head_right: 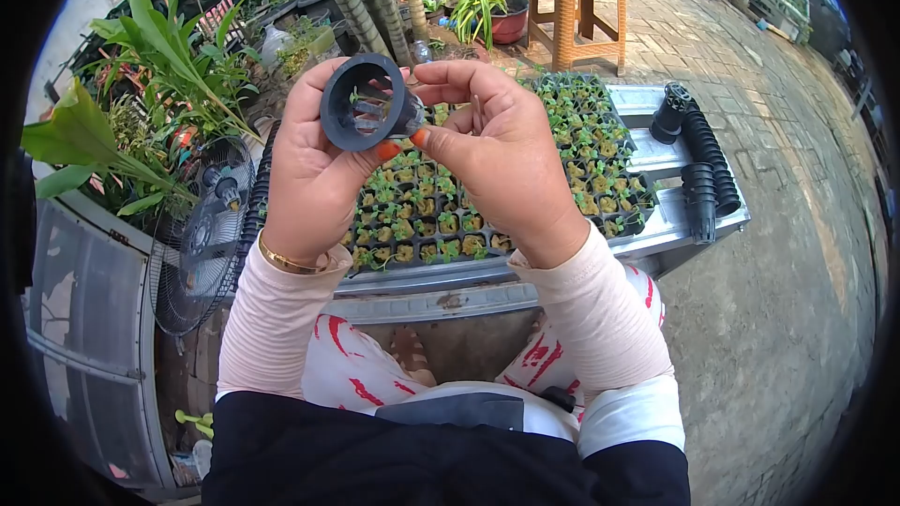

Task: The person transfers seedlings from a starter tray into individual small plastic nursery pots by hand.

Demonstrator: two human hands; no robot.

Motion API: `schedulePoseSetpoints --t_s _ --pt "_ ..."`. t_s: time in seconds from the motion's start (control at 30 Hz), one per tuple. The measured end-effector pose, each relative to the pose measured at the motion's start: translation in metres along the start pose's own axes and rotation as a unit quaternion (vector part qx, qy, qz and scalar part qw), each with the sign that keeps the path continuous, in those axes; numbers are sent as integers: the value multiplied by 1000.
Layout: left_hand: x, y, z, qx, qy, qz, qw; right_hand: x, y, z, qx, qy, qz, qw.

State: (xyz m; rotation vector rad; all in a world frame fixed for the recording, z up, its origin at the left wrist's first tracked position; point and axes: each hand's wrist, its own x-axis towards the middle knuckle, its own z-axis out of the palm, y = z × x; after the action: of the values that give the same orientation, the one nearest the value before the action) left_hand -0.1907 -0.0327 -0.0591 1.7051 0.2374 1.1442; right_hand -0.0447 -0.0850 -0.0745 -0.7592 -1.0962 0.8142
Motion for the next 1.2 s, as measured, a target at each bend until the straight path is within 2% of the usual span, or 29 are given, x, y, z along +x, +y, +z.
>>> schedulePoseSetpoints --t_s 0.07,0.2,0.27,0.4,0.47,0.5,0.57,0.63,0.7,1.03,1.13,1.2 --pt "-2 -9 -4 41 -6 33 999 -1 -2 -6 -66 -39 -18 997" --pt "-2 -11 -6 87 -18 72 993 -3 -7 -5 -104 -61 -68 990" --pt "-2 -10 -9 198 -33 89 976 -2 -9 -3 -179 -76 -144 970" --pt "0 -2 -7 198 -53 90 975 1 -23 3 -262 -99 -109 954" --pt "0 4 -2 -42 -27 -28 998 6 -27 8 -109 -73 -27 991" --pt "0 4 -5 -41 -26 -29 998 9 -33 8 -109 -74 -26 991" --pt "2 1 -18 -138 16 -126 982 19 -46 4 -136 -59 29 988" --pt "2 3 -25 -126 1 -149 981 27 -47 3 -135 -51 13 989" --pt "1 3 -30 -205 -32 -193 959 33 -50 3 -168 -45 49 983" --pt "2 -1 -28 -163 5 -189 968 41 -41 14 -166 -62 42 983" --pt "-2 12 -45 -140 13 -192 971 45 -43 33 -163 -66 40 984" --pt "-5 32 -70 -104 31 -176 978 59 -38 49 -173 -108 60 977"
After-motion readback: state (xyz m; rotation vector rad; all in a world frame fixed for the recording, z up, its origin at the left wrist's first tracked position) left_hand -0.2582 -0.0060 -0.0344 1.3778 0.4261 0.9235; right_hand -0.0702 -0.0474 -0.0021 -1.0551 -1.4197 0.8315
